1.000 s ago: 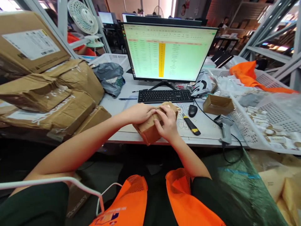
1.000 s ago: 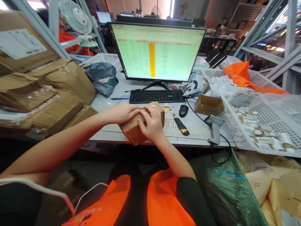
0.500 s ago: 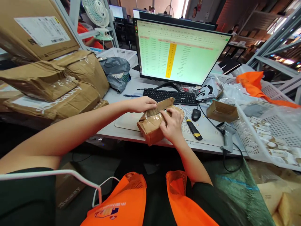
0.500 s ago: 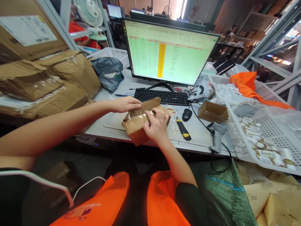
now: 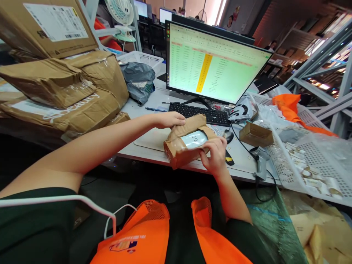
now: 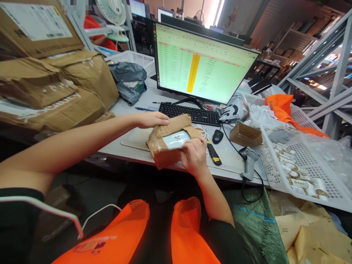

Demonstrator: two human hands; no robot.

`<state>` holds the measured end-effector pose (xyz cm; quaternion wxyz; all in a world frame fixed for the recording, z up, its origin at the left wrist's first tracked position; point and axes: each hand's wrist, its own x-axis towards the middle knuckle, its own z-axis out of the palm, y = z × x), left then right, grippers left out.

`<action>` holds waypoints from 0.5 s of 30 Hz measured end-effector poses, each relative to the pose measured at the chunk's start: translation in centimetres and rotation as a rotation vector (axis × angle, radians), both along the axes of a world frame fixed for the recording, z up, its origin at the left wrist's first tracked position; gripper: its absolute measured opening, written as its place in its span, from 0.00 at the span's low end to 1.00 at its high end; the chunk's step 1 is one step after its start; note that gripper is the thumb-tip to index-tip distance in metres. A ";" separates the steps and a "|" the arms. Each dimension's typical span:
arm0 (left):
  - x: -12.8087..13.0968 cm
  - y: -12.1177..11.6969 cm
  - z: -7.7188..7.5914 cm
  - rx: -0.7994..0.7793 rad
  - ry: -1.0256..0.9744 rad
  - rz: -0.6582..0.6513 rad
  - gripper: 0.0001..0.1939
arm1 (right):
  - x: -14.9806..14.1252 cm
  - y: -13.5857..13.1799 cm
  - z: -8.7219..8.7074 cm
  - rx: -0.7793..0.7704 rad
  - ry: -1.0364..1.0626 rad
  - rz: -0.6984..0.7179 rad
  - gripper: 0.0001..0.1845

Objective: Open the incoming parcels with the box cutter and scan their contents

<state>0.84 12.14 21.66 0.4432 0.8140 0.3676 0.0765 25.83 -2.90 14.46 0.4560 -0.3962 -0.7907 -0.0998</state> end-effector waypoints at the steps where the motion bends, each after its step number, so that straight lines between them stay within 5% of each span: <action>1: -0.2 0.3 -0.7 -0.051 -0.030 0.029 0.27 | 0.1 -0.2 -0.9 0.047 0.030 0.004 0.07; 5: -0.9 2.1 -1.8 -0.145 0.008 0.017 0.29 | 0.1 -1.0 -4.3 0.197 0.109 0.015 0.16; 7: -0.9 2.3 -0.5 0.026 0.195 0.010 0.27 | -0.1 -1.4 -5.2 0.189 0.088 0.012 0.19; 9: -0.7 1.1 1.6 0.364 0.345 0.083 0.26 | -0.4 -1.9 -5.4 0.142 0.048 0.042 0.23; 12: -0.3 -3.6 3.8 0.841 0.262 0.107 0.22 | -0.6 -2.8 -3.5 0.079 -0.031 0.075 0.24; 15: -0.2 -8.6 2.7 0.976 0.156 -0.132 0.19 | -0.1 -3.1 1.0 -0.071 -0.117 0.071 0.13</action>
